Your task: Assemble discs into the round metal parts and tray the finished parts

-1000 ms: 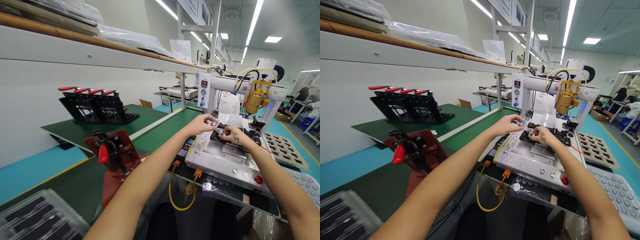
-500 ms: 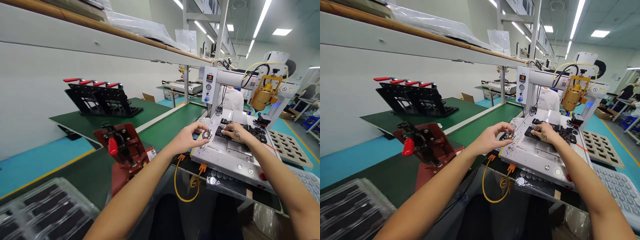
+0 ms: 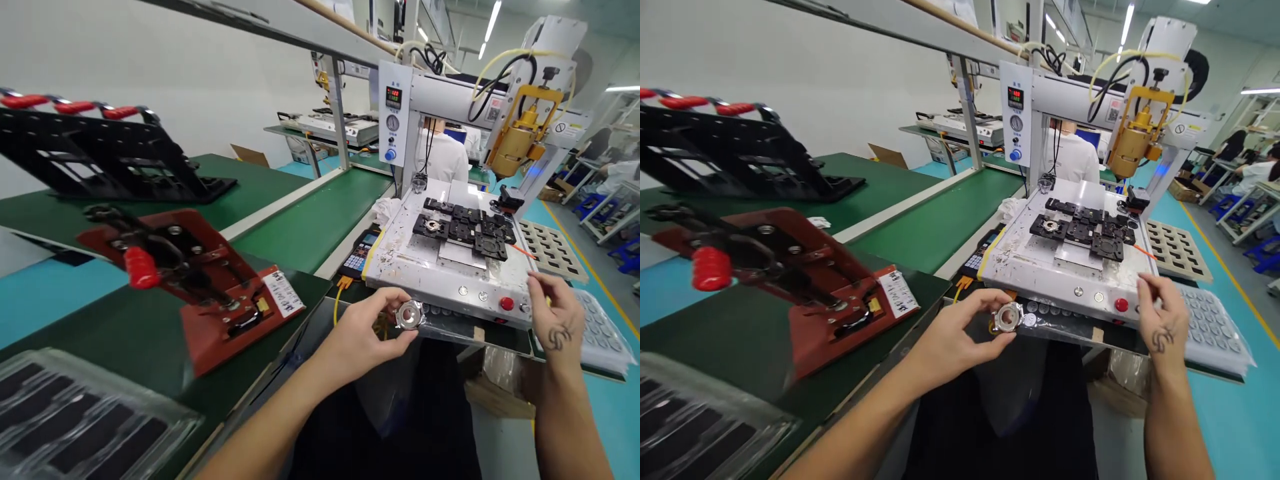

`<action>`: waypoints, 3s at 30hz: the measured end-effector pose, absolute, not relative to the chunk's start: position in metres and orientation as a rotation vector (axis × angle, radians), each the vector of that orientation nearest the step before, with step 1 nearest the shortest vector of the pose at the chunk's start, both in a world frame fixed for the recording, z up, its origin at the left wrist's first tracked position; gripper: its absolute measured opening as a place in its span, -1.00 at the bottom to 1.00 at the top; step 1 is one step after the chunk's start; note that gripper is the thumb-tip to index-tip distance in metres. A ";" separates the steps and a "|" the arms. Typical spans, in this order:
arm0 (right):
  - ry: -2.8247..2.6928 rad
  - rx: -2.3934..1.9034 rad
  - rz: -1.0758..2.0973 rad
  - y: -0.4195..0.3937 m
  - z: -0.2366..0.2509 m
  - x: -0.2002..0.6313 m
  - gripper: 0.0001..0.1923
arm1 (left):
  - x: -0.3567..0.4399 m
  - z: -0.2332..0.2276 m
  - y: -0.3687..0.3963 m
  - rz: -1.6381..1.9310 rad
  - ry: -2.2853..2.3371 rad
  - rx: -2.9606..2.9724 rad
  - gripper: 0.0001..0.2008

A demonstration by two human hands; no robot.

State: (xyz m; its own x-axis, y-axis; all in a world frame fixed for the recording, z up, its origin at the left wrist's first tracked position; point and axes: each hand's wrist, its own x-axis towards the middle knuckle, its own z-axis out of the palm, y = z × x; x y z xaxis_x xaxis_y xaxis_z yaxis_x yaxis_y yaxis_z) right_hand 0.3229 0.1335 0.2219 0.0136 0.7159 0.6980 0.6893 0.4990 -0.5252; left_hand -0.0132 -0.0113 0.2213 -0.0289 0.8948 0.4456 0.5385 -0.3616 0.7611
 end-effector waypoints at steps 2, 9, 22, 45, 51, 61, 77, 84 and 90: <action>-1.558 -1.358 0.024 0.125 0.191 0.356 -0.52 | -0.008 0.216 -0.015 1.319 1.507 1.908 -0.61; -1.637 -1.356 -0.014 0.131 0.147 0.385 -0.50 | 0.006 0.216 -0.014 1.274 1.427 1.941 -0.65; -1.614 -1.331 -0.107 0.135 0.141 0.383 -0.44 | 0.011 0.220 -0.024 1.233 1.423 1.804 -0.65; -1.608 -1.348 -0.147 0.136 0.137 0.386 -0.52 | 0.012 0.224 -0.020 1.096 1.291 1.288 -0.63; -1.567 -1.325 -0.227 0.141 0.138 0.387 -0.45 | -0.005 0.200 -0.008 1.195 1.407 1.409 -0.63; -2.342 -0.627 0.257 0.086 0.099 0.246 -0.72 | -0.009 0.108 0.020 1.026 1.190 1.384 -0.64; -2.418 -0.782 0.337 0.106 0.059 0.197 -0.69 | -0.027 0.086 0.035 0.943 0.986 1.139 -0.59; -2.365 -0.702 0.376 0.101 0.033 0.203 -0.67 | -0.032 0.090 0.035 0.889 0.959 1.174 -0.61; -2.312 -0.659 0.581 0.077 0.031 0.220 -0.77 | -0.032 0.091 0.034 0.907 0.985 1.204 -0.63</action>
State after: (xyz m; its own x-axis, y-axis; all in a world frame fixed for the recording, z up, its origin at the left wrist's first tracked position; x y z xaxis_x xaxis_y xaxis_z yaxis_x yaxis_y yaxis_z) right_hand 0.2195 0.0770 0.0307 -0.6585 0.5898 0.4674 0.2987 0.7749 -0.5570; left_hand -0.0316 0.0342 0.0906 0.3206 0.9397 -0.1188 -0.0413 0.1392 0.9894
